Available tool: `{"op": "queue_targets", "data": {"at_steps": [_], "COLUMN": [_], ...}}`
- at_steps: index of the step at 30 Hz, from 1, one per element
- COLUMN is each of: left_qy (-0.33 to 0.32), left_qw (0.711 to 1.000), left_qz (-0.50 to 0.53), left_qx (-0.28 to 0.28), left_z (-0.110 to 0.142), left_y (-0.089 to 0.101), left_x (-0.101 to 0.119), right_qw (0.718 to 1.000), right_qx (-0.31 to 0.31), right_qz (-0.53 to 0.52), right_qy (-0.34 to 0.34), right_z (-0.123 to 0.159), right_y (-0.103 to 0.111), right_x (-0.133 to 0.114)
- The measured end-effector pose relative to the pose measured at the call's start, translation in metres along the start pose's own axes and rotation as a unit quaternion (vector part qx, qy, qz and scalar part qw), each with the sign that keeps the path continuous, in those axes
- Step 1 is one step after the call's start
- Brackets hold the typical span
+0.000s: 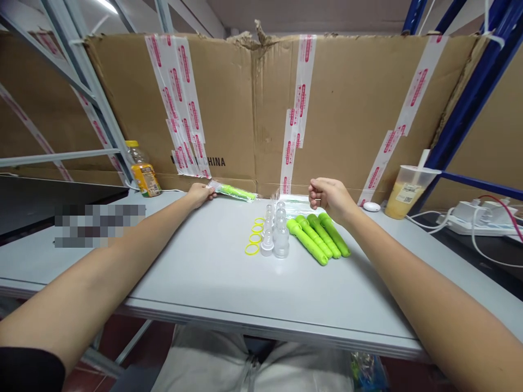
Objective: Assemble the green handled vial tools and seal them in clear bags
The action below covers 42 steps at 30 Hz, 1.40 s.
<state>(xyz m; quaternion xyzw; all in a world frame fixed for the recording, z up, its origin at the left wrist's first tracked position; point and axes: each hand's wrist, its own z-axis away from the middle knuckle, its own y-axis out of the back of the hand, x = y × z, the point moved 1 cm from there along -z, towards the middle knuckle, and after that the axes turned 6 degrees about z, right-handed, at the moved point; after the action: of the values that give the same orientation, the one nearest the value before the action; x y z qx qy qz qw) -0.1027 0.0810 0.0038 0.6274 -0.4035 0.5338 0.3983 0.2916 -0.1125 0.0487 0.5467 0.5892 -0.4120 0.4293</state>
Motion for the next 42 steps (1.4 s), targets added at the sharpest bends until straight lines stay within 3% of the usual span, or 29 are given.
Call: {"op": "queue_targets", "data": {"at_steps": [5,10,12,15,18,21,24,29,34,39,42], "left_qy": [-0.052,-0.112,-0.197,-0.304,-0.339,-0.346,-0.341,-0.330,-0.318,-0.298,-0.258], "left_qw": [0.986,0.956,0.906,0.829,0.798,0.774,0.764,0.752,0.752,0.781,0.804], "left_qz": [-0.153,-0.262,-0.370,-0.469,-0.490,-0.510,-0.524,-0.543,-0.539,-0.500,-0.465], "left_qx": [0.032,0.067,0.065,-0.009,-0.094,-0.146,-0.162,-0.176,-0.208,-0.226,-0.266], "left_z": [0.001,0.018,0.028,0.044,0.057,0.066,0.072,0.081,0.093,0.117,0.125], "left_y": [0.019,0.022,0.018,0.004,-0.015,-0.031,-0.040,-0.040,-0.037,-0.033,-0.027], "left_x": [-0.005,-0.003,0.002,0.009,0.009,0.003,0.000,0.006,0.008,0.005,0.026], "right_qw": [0.999,0.995,0.990,0.976,0.940,0.855,0.784,0.755,0.732,0.766,0.777], "right_qx": [0.019,0.038,0.055,0.076,0.087,0.090,0.068,0.069,0.075,0.015,-0.019], "right_qz": [0.038,0.095,0.128,0.199,0.325,0.500,0.600,0.643,0.677,0.620,0.598], "right_qy": [-0.013,-0.001,0.008,0.033,0.063,0.109,0.144,0.105,-0.026,-0.168,-0.195], "right_z": [-0.002,-0.004,-0.003,-0.002,0.000,0.003,0.006,0.006,0.000,0.001,0.001], "right_y": [0.005,0.012,0.013,0.013,0.012,0.012,0.009,0.009,0.027,0.041,0.047], "right_x": [0.010,0.016,0.016,0.016,0.017,0.019,0.019,0.015,0.013,0.011,0.013]}}
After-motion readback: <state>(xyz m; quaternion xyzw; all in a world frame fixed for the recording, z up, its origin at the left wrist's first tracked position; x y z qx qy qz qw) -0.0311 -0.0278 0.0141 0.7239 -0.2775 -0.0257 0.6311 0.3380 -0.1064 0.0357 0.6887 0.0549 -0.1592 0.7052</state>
